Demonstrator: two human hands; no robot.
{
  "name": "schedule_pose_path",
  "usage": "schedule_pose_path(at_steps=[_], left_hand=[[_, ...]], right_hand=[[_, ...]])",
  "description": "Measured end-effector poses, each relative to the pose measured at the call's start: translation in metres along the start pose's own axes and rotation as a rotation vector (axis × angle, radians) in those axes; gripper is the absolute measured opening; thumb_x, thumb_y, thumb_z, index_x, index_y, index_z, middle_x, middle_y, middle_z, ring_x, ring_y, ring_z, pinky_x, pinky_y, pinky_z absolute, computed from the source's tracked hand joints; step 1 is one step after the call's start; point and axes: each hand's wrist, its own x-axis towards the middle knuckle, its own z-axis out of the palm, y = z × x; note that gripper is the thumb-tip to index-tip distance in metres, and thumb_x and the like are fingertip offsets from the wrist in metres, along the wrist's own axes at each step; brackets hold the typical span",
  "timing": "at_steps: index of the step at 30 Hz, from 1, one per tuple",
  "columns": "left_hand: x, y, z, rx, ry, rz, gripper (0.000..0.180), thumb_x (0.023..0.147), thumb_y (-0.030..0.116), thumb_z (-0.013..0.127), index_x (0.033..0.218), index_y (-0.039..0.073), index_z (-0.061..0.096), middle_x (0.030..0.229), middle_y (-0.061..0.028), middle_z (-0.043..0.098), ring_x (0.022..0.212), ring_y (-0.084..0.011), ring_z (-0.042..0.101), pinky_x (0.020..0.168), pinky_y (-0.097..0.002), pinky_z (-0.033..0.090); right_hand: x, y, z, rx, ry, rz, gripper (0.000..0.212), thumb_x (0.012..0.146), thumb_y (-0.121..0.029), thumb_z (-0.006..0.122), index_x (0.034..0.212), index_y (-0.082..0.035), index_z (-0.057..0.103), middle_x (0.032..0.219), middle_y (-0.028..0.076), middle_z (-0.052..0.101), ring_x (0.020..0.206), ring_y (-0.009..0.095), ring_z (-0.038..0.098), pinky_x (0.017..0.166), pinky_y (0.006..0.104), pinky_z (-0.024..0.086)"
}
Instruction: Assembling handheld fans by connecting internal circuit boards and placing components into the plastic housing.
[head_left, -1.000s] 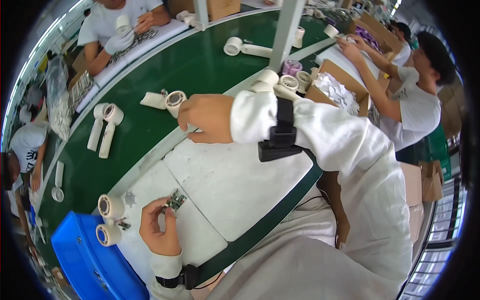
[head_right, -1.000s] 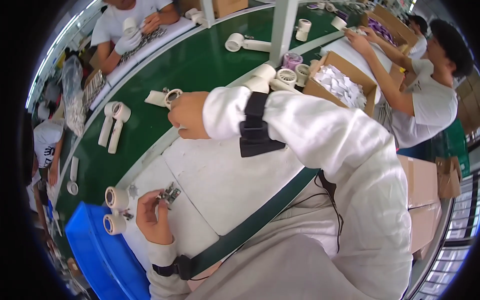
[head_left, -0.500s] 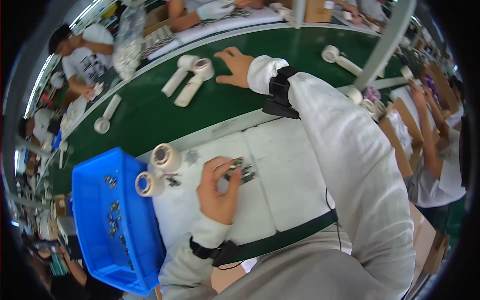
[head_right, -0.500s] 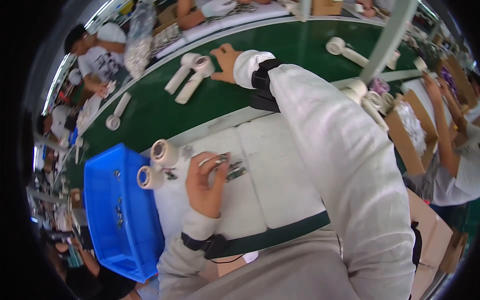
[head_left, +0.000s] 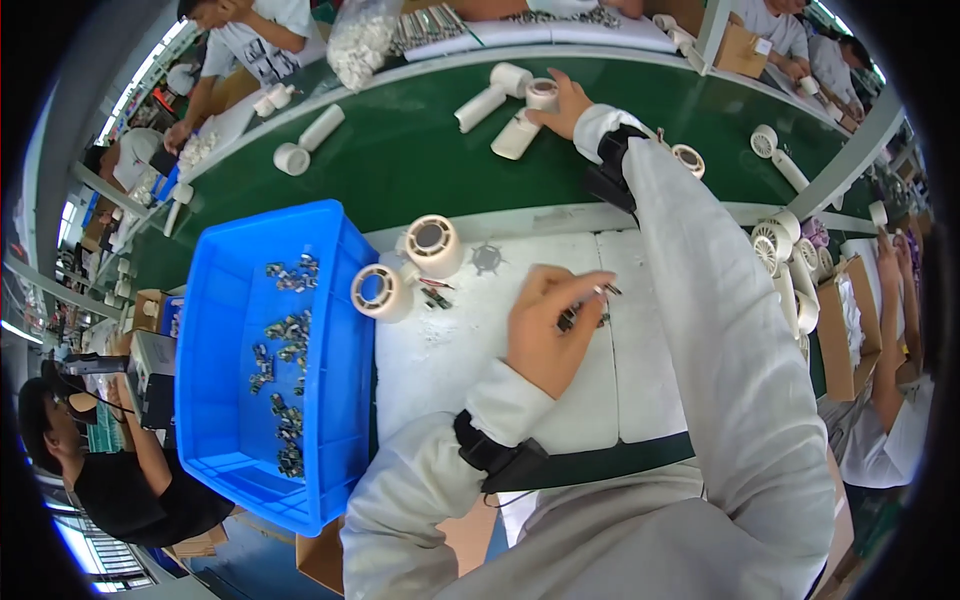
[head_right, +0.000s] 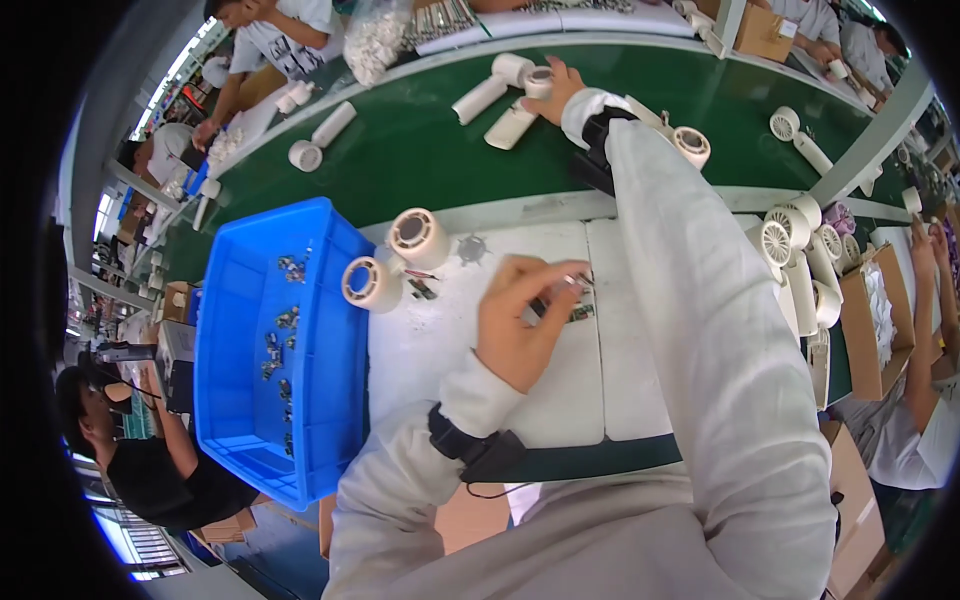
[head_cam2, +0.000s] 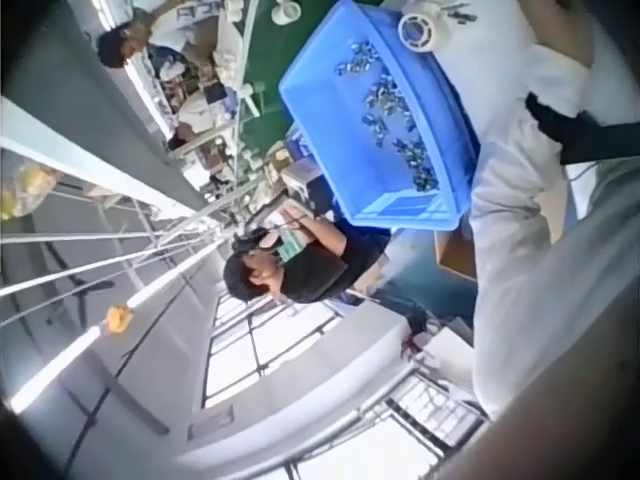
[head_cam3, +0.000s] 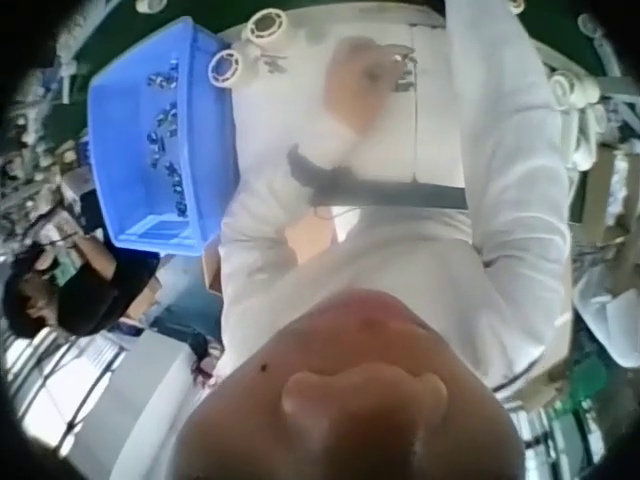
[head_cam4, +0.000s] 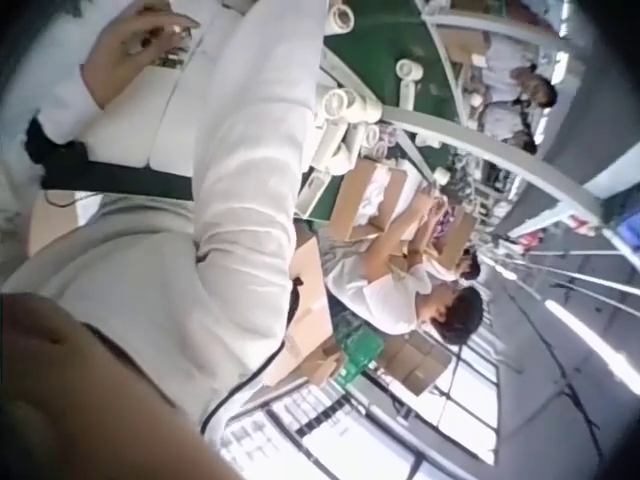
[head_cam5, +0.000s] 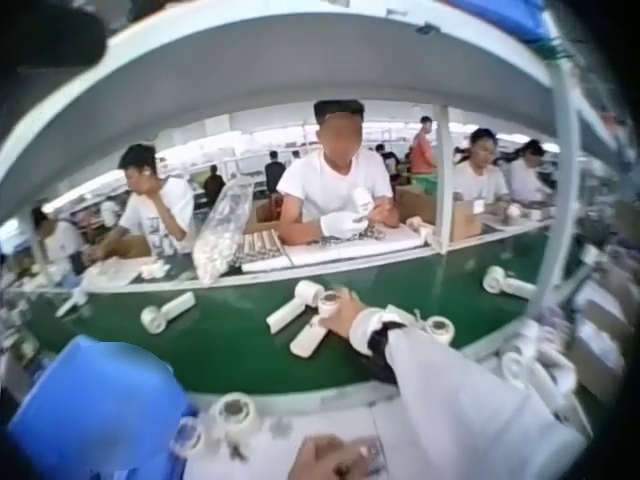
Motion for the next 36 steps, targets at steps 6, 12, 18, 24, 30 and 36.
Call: schedule_pose_path(at_steps=[6, 12, 18, 24, 30, 36], left_hand=[[-0.003, 0.011, 0.010, -0.356, -0.179, -0.264, 0.025, 0.095, 0.004, 0.065, 0.119, 0.007, 0.071, 0.095, -0.0083, 0.070, 0.078, -0.0120, 0.063, 0.077, -0.0239, 0.051], [-0.014, -0.016, 0.010, -0.526, -0.156, -0.249, 0.028, 0.096, 0.003, 0.062, 0.123, 0.004, 0.068, 0.097, -0.0076, 0.071, 0.080, -0.0130, 0.065, 0.079, -0.0246, 0.052], [-0.005, 0.000, -0.005, -0.713, -0.139, -0.322, 0.026, 0.098, 0.008, 0.061, 0.121, -0.003, 0.066, 0.099, -0.0133, 0.072, 0.085, -0.0164, 0.067, 0.081, -0.0294, 0.053], [-0.010, 0.010, 0.005, -0.537, -0.399, -0.230, 0.026, 0.101, 0.013, 0.064, 0.115, -0.008, 0.067, 0.093, -0.0112, 0.072, 0.082, -0.0165, 0.068, 0.079, -0.0283, 0.053], [-0.008, 0.033, 0.020, -0.344, -0.459, -0.340, 0.026, 0.102, 0.014, 0.062, 0.117, -0.007, 0.068, 0.093, -0.0126, 0.072, 0.078, -0.0190, 0.069, 0.075, -0.0290, 0.054], [-0.010, 0.051, 0.048, -0.736, -0.683, -0.463, 0.026, 0.101, 0.013, 0.063, 0.118, -0.006, 0.067, 0.094, -0.0153, 0.072, 0.081, -0.0219, 0.071, 0.077, -0.0321, 0.057]], right_hand=[[-0.008, 0.038, 0.000, -0.037, 0.176, 0.036, 0.087, 0.078, -0.056, 0.080, 0.139, -0.004, 0.048, 0.120, 0.025, 0.064, 0.120, 0.043, 0.060, 0.105, 0.0434, 0.047], [-0.064, -0.008, -0.061, 0.133, -0.052, 0.107, 0.075, 0.081, -0.048, 0.082, 0.134, -0.003, 0.052, 0.111, 0.017, 0.068, 0.097, 0.029, 0.069, 0.087, 0.0368, 0.055], [-0.205, -0.042, -0.191, 0.083, -0.158, -0.096, 0.059, 0.089, -0.034, 0.079, 0.134, -0.004, 0.056, 0.111, 0.011, 0.068, 0.082, 0.015, 0.066, 0.072, 0.0298, 0.054], [-0.335, -0.038, -0.244, -0.034, -0.090, 0.099, 0.057, 0.090, -0.027, 0.077, 0.137, -0.004, 0.055, 0.116, 0.014, 0.067, 0.079, 0.019, 0.065, 0.073, 0.0310, 0.055], [-0.372, -0.031, -0.237, -0.052, 0.184, -0.022, 0.050, 0.089, -0.020, 0.076, 0.134, -0.009, 0.059, 0.114, 0.015, 0.066, 0.079, 0.023, 0.066, 0.073, 0.0342, 0.055], [-0.377, -0.046, -0.244, -0.134, -0.002, -0.136, 0.042, 0.085, -0.015, 0.075, 0.126, -0.011, 0.065, 0.094, 0.014, 0.069, 0.075, 0.028, 0.068, 0.070, 0.0359, 0.055]])
